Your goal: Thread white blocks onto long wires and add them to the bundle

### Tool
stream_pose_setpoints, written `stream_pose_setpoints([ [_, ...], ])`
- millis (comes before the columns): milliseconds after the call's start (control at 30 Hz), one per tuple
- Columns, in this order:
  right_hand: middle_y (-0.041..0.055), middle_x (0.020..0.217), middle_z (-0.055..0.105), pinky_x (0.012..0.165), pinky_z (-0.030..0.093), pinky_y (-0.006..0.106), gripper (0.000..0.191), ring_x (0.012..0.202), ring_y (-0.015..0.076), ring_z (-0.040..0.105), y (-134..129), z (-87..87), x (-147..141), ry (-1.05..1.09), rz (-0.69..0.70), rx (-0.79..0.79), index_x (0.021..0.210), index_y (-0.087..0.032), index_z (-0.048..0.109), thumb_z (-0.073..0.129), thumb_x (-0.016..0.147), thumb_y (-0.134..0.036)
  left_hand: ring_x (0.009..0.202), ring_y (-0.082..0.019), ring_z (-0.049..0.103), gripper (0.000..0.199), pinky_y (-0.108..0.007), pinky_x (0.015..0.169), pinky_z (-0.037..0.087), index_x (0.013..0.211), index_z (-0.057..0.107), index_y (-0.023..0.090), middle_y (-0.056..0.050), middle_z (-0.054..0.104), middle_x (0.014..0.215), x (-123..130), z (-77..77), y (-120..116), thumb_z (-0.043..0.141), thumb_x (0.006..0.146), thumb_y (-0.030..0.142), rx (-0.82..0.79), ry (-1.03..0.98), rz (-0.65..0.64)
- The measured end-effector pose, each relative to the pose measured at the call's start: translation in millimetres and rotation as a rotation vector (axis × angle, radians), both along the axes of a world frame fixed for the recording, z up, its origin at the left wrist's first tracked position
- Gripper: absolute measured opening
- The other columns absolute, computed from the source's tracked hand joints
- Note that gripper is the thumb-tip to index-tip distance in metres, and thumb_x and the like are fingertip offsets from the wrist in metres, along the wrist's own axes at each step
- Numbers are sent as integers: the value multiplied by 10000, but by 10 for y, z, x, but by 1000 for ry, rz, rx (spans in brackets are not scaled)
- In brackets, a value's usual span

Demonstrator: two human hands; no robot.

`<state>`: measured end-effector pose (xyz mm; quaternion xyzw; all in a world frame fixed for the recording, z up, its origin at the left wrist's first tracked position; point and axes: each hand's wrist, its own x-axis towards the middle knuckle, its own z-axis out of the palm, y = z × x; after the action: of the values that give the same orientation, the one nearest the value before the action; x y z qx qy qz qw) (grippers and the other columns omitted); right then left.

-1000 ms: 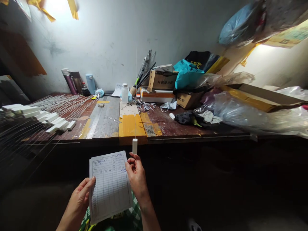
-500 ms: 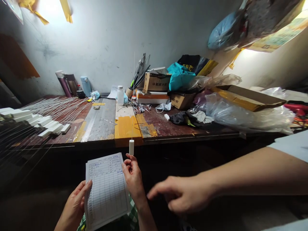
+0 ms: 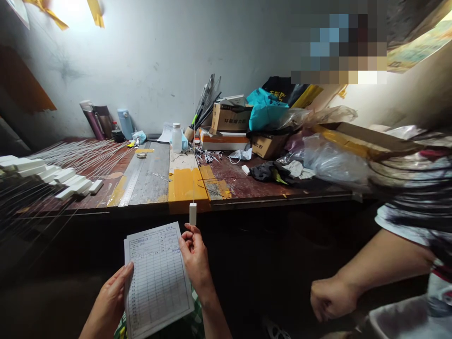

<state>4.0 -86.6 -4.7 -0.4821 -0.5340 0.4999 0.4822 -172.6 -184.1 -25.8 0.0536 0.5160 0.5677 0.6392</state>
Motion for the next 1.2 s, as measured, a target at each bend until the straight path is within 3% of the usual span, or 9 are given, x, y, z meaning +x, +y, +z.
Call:
stream_pose_setpoints([
  [467, -10, 813, 523, 605, 449, 233, 359, 676, 122, 491, 7, -26, -3, -7, -5, 27, 1155, -204, 516, 592, 836, -351, 1007, -260, 641, 223, -298, 799, 532, 1044, 671, 180, -65, 704, 1055, 42, -7, 43, 656, 849, 288, -30, -57, 84],
  [733, -3, 826, 542, 591, 455, 234, 365, 681, 127, 510, 61, -55, 18, -20, -15, 48, 1166, -211, 520, 590, 849, -377, 1252, -289, 484, 185, -330, 955, 475, 949, 718, 207, -49, 698, 1107, 28, 110, 9, 689, 794, 303, 6, 82, 116],
  [833, 7, 854, 549, 563, 447, 227, 349, 652, 117, 512, 109, -103, 71, -31, -24, 58, 1147, -209, 529, 581, 857, -396, 1219, -295, 517, 187, -343, 942, 488, 949, 718, 202, -59, 707, 1085, 21, 94, 17, 682, 793, 297, -8, 89, 152],
  [967, -5, 844, 565, 500, 418, 212, 329, 592, 105, 512, 187, -129, 172, 19, -31, 45, 1074, -234, 529, 616, 832, -439, 1080, -292, 615, 348, -369, 898, 513, 1149, 650, 192, -77, 702, 1093, -34, -26, 48, 643, 836, 345, 38, 20, 159],
  [1200, -10, 827, 584, 532, 465, 238, 448, 637, 137, 567, 271, 31, 255, 164, -44, -34, 1058, -244, 538, 732, 730, -481, 1083, -255, 612, 387, -344, 963, 467, 1202, 621, 198, -72, 684, 1135, -170, -125, 28, 631, 860, 381, 95, 72, 201],
])
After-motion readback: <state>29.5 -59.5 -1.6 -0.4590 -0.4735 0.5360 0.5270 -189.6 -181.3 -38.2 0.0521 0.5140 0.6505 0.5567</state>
